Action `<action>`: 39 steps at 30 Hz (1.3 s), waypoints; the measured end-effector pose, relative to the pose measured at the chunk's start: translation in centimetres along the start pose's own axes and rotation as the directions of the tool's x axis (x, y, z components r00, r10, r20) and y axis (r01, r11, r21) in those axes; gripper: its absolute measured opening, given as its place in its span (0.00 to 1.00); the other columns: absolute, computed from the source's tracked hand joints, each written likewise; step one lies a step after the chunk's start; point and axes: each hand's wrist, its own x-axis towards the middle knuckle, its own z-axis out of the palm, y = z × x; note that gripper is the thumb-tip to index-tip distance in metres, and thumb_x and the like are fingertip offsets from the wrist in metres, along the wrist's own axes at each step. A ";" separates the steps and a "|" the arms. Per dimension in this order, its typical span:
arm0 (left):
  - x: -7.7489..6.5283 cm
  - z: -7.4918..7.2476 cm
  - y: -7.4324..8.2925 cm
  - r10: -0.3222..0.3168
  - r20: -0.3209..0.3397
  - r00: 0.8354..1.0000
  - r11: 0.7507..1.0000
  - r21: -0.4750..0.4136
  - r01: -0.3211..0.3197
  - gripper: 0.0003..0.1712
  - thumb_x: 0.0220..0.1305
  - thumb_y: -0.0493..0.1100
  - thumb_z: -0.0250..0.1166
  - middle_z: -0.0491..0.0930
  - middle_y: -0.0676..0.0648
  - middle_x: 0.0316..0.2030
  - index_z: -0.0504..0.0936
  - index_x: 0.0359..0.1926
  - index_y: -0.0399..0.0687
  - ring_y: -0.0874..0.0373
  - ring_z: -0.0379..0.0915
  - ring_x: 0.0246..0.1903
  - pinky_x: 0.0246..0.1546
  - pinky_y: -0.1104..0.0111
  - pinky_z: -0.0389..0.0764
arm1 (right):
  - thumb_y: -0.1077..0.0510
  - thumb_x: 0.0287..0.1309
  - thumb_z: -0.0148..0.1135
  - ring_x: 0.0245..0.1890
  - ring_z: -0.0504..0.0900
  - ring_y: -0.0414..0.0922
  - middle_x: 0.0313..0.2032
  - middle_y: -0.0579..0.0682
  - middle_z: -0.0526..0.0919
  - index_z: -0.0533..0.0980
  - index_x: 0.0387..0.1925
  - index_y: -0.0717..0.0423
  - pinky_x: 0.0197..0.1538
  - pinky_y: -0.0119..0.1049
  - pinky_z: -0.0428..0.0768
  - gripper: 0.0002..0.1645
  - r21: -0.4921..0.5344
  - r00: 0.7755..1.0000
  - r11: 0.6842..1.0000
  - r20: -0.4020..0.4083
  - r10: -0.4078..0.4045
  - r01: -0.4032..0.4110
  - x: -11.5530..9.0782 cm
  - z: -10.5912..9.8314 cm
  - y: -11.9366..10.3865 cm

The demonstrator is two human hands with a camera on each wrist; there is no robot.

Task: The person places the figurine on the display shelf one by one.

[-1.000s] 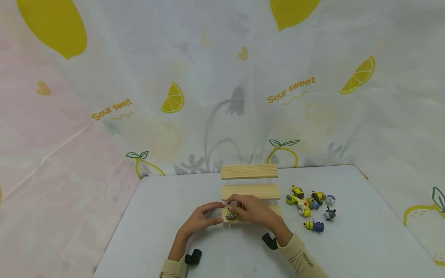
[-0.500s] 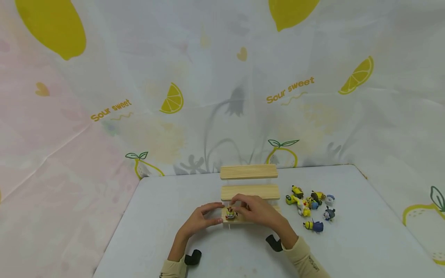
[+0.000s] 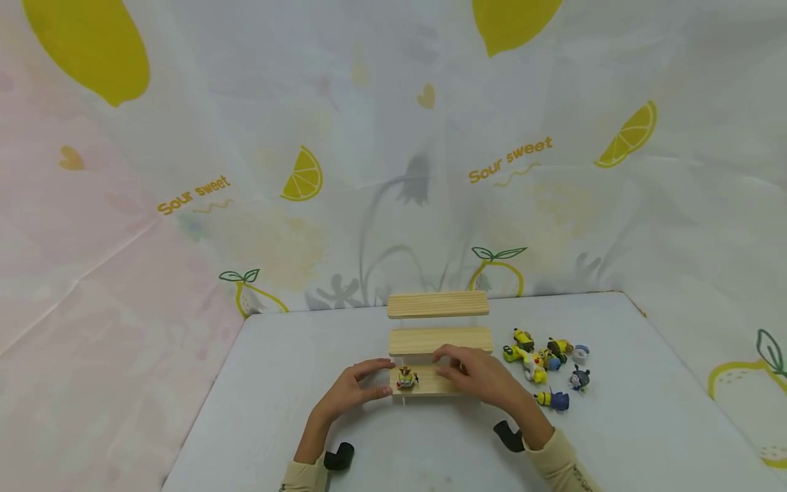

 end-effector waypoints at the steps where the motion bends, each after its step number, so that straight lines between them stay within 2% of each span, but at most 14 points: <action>1: 0.0 0.0 0.0 0.000 0.000 1.000 1.000 0.002 0.000 0.28 0.60 0.39 0.72 0.72 0.35 0.63 0.78 0.61 0.39 0.41 0.60 0.68 0.66 0.42 0.58 | 0.49 0.68 0.61 0.20 0.68 0.31 0.22 0.32 0.73 0.79 0.48 0.46 0.22 0.29 0.69 0.11 -0.007 1.000 1.000 -0.007 0.003 -0.003 -0.2 0.0 0.2; 10: -0.1 0.0 -0.2 0.012 -0.006 1.000 1.000 0.000 -0.012 0.27 0.60 0.38 0.72 0.72 0.36 0.63 0.78 0.61 0.38 0.41 0.61 0.67 0.65 0.41 0.59 | 0.49 0.67 0.62 0.19 0.67 0.32 0.22 0.33 0.72 0.79 0.47 0.47 0.21 0.30 0.70 0.11 0.039 0.999 0.999 -0.032 0.005 -0.004 -1.9 -0.8 1.6; 22: -0.1 0.0 -0.1 0.007 -0.003 1.000 1.000 0.006 -0.007 0.27 0.60 0.38 0.72 0.72 0.37 0.63 0.78 0.61 0.40 0.43 0.61 0.67 0.66 0.43 0.59 | 0.48 0.62 0.68 0.19 0.65 0.31 0.20 0.34 0.68 0.80 0.44 0.46 0.21 0.28 0.67 0.12 0.007 0.995 0.998 -0.079 0.056 -0.056 -4.4 -2.3 3.3; 28: -0.1 0.0 0.0 0.006 -0.005 1.000 1.000 0.002 -0.006 0.28 0.60 0.38 0.72 0.72 0.37 0.63 0.78 0.61 0.39 0.42 0.61 0.67 0.66 0.42 0.59 | 0.46 0.60 0.69 0.18 0.62 0.31 0.20 0.34 0.65 0.79 0.41 0.43 0.21 0.28 0.64 0.11 -0.049 0.992 0.994 -0.092 0.088 -0.093 -5.3 -3.2 4.0; 33: -0.1 0.0 -0.1 0.012 -0.003 1.000 1.000 0.000 -0.012 0.28 0.60 0.38 0.72 0.72 0.36 0.63 0.77 0.61 0.38 0.41 0.61 0.67 0.65 0.41 0.59 | 0.51 0.57 0.72 0.18 0.61 0.30 0.19 0.34 0.63 0.79 0.40 0.44 0.21 0.29 0.63 0.11 -0.088 0.989 0.991 -0.116 0.093 -0.103 -5.9 -4.4 4.7; 39: -0.1 -0.1 -0.1 0.012 0.000 1.000 1.000 -0.007 -0.012 0.28 0.60 0.38 0.72 0.72 0.35 0.63 0.77 0.61 0.37 0.42 0.60 0.68 0.66 0.42 0.58 | 0.55 0.54 0.75 0.19 0.64 0.32 0.21 0.35 0.67 0.80 0.41 0.48 0.22 0.29 0.64 0.14 -0.135 0.975 0.972 -0.134 0.176 -0.194 -6.4 -5.9 5.5</action>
